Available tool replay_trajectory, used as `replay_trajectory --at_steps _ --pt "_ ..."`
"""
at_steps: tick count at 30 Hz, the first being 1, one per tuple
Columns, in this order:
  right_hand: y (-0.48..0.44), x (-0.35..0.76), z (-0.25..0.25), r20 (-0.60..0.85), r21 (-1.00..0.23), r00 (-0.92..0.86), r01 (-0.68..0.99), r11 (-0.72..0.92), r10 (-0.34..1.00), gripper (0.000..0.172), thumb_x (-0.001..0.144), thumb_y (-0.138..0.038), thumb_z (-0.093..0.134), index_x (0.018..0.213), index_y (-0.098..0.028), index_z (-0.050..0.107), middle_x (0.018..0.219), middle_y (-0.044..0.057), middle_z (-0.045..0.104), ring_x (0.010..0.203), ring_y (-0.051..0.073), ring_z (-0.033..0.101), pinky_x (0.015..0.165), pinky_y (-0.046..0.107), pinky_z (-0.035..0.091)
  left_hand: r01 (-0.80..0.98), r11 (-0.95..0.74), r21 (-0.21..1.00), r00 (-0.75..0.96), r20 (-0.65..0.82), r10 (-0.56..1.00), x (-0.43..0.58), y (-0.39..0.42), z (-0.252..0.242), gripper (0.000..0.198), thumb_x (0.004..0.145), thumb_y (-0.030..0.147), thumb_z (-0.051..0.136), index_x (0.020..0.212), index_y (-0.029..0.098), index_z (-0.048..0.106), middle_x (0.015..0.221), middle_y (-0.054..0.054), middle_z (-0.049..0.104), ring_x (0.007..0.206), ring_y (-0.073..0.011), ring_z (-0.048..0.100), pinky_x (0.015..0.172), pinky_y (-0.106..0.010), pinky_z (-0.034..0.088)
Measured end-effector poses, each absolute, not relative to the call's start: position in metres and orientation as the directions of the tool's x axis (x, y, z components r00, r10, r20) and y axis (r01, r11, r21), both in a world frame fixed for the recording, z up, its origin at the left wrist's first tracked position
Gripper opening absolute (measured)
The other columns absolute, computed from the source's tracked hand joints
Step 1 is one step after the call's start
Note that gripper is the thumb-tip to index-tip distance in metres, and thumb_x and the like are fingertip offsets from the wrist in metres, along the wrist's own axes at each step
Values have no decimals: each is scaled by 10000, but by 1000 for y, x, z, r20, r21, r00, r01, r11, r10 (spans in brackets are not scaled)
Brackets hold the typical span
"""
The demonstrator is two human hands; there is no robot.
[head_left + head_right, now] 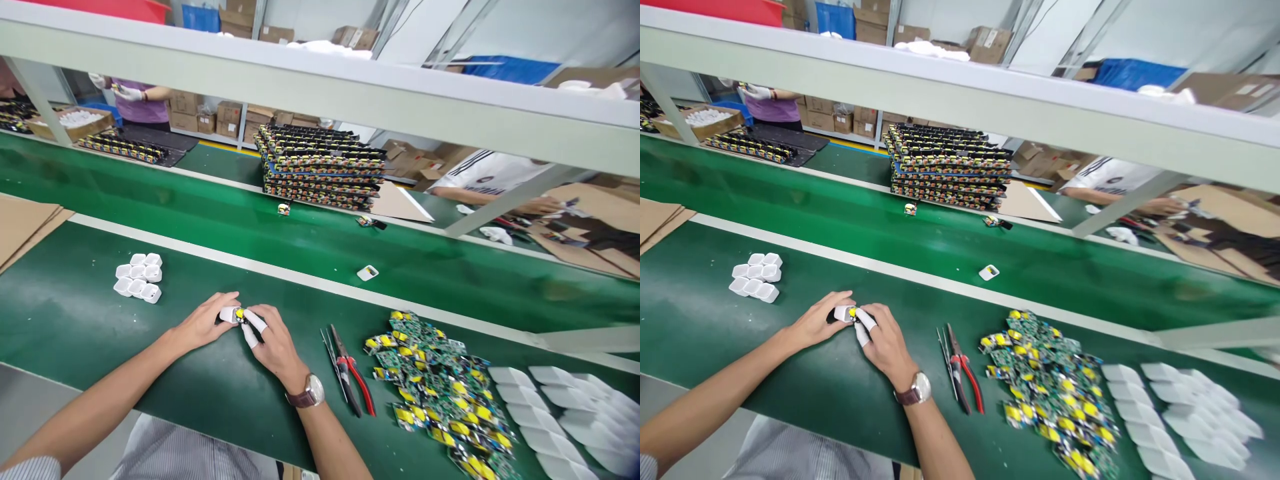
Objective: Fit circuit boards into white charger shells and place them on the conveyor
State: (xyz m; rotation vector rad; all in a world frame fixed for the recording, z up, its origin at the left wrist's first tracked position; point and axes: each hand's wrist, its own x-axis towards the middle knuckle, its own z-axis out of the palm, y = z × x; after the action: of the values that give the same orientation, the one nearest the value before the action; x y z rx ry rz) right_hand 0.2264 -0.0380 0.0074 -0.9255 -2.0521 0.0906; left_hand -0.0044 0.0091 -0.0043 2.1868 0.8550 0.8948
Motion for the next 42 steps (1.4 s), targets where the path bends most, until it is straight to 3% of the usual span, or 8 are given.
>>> replay_trajectory --at_steps 16,22,42 --pt "-39 228 9 671 -303 -417 601 739 614 660 913 -54 617 1527 -208 427 1283 164 640 1184 289 585 976 518 600 327 -633 701 568 390 725 -3 10 -7 599 1064 329 625 1574 304 313 1309 -78 628 1245 -260 565 1076 -443 518" --pt "-38 229 7 662 -349 -408 575 740 629 686 921 -54 618 1546 -228 394 1294 155 640 1180 277 597 981 509 598 368 -683 631 555 440 706 -2 10 -3 656 1015 283 701 1561 300 337 1272 -83 643 1210 -279 564 1056 -463 530" --pt "-39 227 6 680 -336 -432 536 775 593 560 938 -56 621 1455 -201 464 1322 144 662 1210 261 612 999 494 606 315 -653 688 606 384 697 -1 4 -6 546 1075 343 577 1562 295 333 1313 -84 615 1203 -275 584 1061 -455 513"
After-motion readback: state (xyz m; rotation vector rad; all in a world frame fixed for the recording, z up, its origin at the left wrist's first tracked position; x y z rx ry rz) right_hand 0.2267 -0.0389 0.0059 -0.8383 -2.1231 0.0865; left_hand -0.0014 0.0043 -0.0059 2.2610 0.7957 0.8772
